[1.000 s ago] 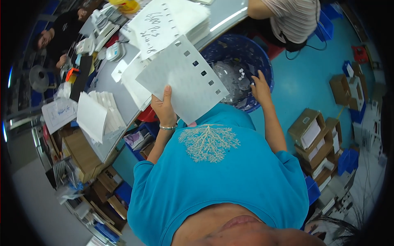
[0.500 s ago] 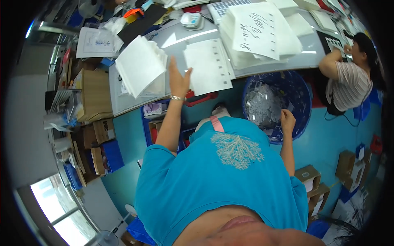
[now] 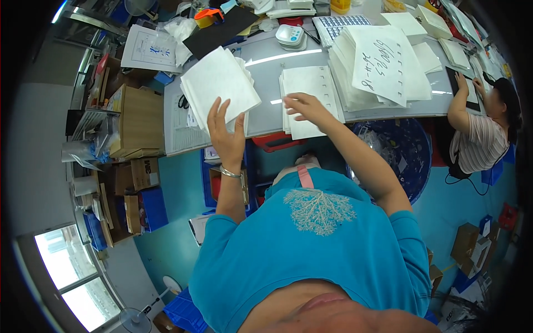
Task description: Sorting and inspecting stacks of small white papers or cards at a workstation.
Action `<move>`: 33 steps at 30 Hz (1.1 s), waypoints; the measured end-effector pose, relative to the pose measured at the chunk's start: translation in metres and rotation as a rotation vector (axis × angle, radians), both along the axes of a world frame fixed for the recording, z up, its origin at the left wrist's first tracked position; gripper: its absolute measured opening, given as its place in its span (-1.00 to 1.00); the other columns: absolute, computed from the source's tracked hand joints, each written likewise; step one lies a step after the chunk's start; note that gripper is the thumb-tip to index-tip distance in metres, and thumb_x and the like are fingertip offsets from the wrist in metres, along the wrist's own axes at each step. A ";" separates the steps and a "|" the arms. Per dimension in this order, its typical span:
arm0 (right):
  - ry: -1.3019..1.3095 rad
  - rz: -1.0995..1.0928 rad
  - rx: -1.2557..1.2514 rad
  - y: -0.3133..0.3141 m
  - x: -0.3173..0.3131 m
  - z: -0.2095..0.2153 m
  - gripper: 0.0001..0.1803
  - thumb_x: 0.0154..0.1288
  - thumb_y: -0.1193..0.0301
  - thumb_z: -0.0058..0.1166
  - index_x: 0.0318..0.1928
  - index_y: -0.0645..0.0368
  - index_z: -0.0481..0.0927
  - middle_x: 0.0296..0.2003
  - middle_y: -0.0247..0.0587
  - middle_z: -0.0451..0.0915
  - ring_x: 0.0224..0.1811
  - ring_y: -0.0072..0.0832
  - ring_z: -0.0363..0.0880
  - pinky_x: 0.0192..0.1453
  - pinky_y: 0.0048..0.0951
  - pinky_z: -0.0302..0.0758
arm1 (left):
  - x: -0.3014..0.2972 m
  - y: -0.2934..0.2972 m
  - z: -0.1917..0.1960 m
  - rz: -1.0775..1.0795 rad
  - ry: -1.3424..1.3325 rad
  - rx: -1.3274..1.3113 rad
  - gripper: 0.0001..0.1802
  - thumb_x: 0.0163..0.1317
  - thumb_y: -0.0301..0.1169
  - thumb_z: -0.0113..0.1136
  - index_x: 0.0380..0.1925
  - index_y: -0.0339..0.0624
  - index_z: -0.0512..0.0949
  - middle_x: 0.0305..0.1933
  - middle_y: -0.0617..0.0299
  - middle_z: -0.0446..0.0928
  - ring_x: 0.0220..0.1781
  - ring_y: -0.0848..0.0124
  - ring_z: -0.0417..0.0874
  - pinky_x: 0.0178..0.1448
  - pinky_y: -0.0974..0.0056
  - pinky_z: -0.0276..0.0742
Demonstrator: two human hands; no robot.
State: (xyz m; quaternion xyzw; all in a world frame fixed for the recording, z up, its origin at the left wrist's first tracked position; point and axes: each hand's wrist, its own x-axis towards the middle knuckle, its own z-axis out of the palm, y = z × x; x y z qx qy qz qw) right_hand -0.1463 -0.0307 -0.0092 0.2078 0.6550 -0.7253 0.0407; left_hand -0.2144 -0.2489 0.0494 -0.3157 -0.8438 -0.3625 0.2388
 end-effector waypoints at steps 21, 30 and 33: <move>0.389 0.149 0.059 -0.021 -0.010 0.040 -0.55 0.36 0.31 0.05 0.17 0.30 0.46 -0.27 -0.28 0.63 -0.28 -0.64 0.54 -0.28 -0.60 0.47 | -0.035 -0.051 -0.011 -0.032 -0.815 1.012 -0.39 0.36 -0.32 0.09 0.30 -0.35 0.14 0.34 0.06 0.23 0.28 0.29 0.38 0.33 0.22 0.32; 0.360 -0.129 -0.043 0.019 0.170 0.039 -0.43 0.27 0.43 0.15 0.24 0.33 0.33 -0.14 -0.21 0.58 -0.15 -0.55 0.53 -0.01 -0.48 0.44 | 0.048 0.046 -0.026 -0.604 -1.483 0.770 -0.50 0.21 -0.40 0.28 0.13 -0.27 0.39 0.06 0.18 0.53 0.11 0.37 0.52 0.20 0.27 0.42; 0.469 -0.375 0.020 0.042 0.196 0.055 -0.23 0.22 0.38 0.20 0.36 0.24 0.11 0.10 -0.10 0.41 -0.03 -0.48 0.47 0.06 -0.47 0.41 | 0.082 0.078 -0.029 -0.730 -1.544 0.574 -0.56 0.19 -0.42 0.29 0.06 -0.27 0.46 0.00 0.19 0.56 0.04 0.38 0.55 0.12 0.30 0.47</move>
